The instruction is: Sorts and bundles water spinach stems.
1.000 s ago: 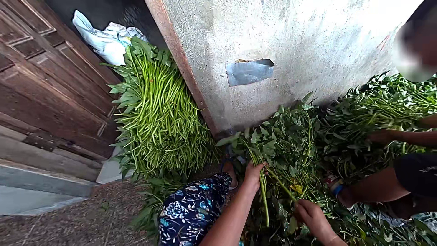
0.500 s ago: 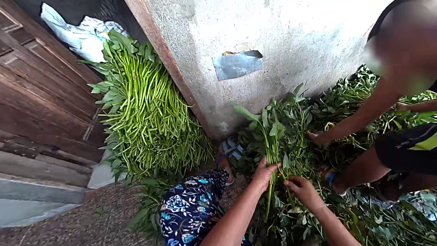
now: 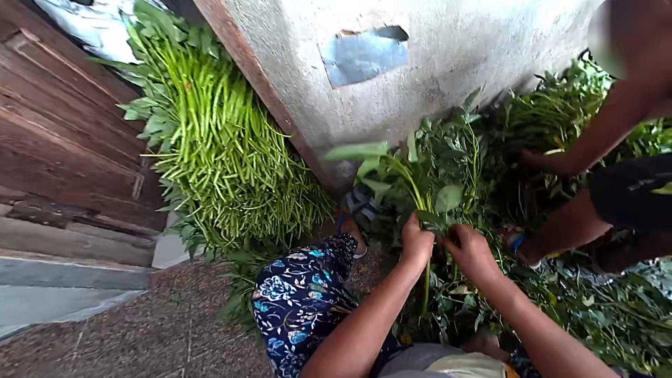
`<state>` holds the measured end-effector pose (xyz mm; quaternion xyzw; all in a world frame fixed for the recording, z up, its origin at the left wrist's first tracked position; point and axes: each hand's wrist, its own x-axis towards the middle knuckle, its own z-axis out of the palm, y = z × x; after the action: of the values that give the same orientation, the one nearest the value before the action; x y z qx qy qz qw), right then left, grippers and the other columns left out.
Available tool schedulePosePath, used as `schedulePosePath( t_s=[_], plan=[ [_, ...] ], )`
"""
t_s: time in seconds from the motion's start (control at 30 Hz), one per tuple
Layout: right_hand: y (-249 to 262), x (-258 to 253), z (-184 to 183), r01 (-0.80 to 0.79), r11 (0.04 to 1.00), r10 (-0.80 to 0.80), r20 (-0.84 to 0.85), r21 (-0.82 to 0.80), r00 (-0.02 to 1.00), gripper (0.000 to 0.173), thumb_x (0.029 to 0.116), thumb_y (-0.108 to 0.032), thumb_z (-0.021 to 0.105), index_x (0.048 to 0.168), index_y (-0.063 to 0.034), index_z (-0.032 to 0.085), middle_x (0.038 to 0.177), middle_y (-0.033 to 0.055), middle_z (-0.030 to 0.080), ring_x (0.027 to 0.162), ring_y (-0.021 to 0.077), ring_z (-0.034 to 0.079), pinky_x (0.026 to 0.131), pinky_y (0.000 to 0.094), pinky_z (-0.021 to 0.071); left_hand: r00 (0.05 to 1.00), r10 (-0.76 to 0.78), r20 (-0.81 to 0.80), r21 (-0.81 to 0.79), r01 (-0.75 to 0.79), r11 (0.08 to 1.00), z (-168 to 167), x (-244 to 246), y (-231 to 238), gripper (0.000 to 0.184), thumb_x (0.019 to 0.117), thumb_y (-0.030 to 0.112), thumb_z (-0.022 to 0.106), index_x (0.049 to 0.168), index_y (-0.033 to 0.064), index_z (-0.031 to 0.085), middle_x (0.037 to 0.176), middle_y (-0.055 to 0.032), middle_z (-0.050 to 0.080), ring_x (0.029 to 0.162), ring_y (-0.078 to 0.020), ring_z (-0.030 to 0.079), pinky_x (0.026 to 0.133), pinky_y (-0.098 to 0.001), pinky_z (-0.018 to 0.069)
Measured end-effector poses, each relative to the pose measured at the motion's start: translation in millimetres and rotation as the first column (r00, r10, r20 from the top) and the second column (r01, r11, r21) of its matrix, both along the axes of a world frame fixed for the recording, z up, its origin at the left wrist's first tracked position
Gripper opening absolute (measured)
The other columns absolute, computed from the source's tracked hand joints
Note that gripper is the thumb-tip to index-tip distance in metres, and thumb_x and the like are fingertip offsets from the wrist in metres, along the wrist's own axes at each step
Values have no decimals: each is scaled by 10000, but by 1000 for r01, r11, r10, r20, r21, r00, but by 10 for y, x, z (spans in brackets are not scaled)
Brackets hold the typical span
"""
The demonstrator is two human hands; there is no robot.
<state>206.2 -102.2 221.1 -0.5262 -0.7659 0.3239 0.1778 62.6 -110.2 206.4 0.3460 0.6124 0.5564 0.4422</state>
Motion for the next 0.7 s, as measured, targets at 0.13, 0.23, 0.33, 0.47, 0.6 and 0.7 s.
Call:
schedulePosePath(
  t_s=[0.13, 0.23, 0.33, 0.47, 0.6, 0.7],
  plan=[
    [190, 2, 189, -80, 990, 100, -184, 113, 978, 256, 1053, -217, 596, 966, 10, 677, 847, 141, 652, 723, 250, 646, 700, 461, 565, 995, -49, 92, 131, 37, 991, 302, -54, 37, 401, 886, -80, 666, 1269, 15, 597, 1064, -110, 710, 927, -170, 702, 828, -359, 604],
    [159, 38, 278, 34, 991, -80, -358, -133, 930, 305, 1102, -225, 466, 999, -28, 676, 749, 62, 635, 600, 143, 583, 585, 352, 517, 975, -62, 211, 215, 15, 976, 366, -23, 24, 400, 888, -45, 728, 1256, 4, 581, 1033, -124, 705, 801, -197, 722, 713, -350, 640],
    [70, 203, 117, 114, 930, -201, -224, -348, 954, 356, 1114, -207, 392, 1114, 13, 673, 888, 121, 702, 714, 205, 663, 682, 415, 576, 979, 28, 201, 234, -76, 969, 380, -149, 78, 436, 899, 3, 735, 1302, 21, 570, 1080, -109, 702, 832, -183, 705, 721, -337, 621],
    [-182, 594, -516, -123, 658, 499, 307, -743, 811, 467, 1044, -297, 583, 1373, 35, 592, 1290, 334, 618, 1203, 504, 597, 1018, 720, 426, 892, 129, 433, 92, -186, 978, 406, -538, 189, 382, 1003, 28, 602, 1364, 70, 486, 941, -87, 648, 819, -205, 695, 768, -391, 625],
    [-331, 457, -1416, 331, 535, -188, 272, -778, 944, 390, 1111, -295, 422, 1289, -4, 609, 1118, 135, 691, 936, 208, 684, 834, 397, 561, 835, 211, 508, -169, -143, 975, 233, -608, 197, 235, 1037, 107, 567, 1269, 72, 561, 877, -53, 627, 721, -159, 655, 664, -304, 591],
    [-331, 261, -1815, 507, 313, -632, 222, -803, 742, 455, 1086, -398, 502, 1231, 18, 620, 957, 127, 667, 763, 201, 643, 721, 386, 550, 823, 255, 509, -140, -213, 967, 296, -596, 186, 267, 1027, 93, 580, 1291, 94, 544, 895, -54, 625, 680, -143, 638, 606, -280, 576]
  ],
)
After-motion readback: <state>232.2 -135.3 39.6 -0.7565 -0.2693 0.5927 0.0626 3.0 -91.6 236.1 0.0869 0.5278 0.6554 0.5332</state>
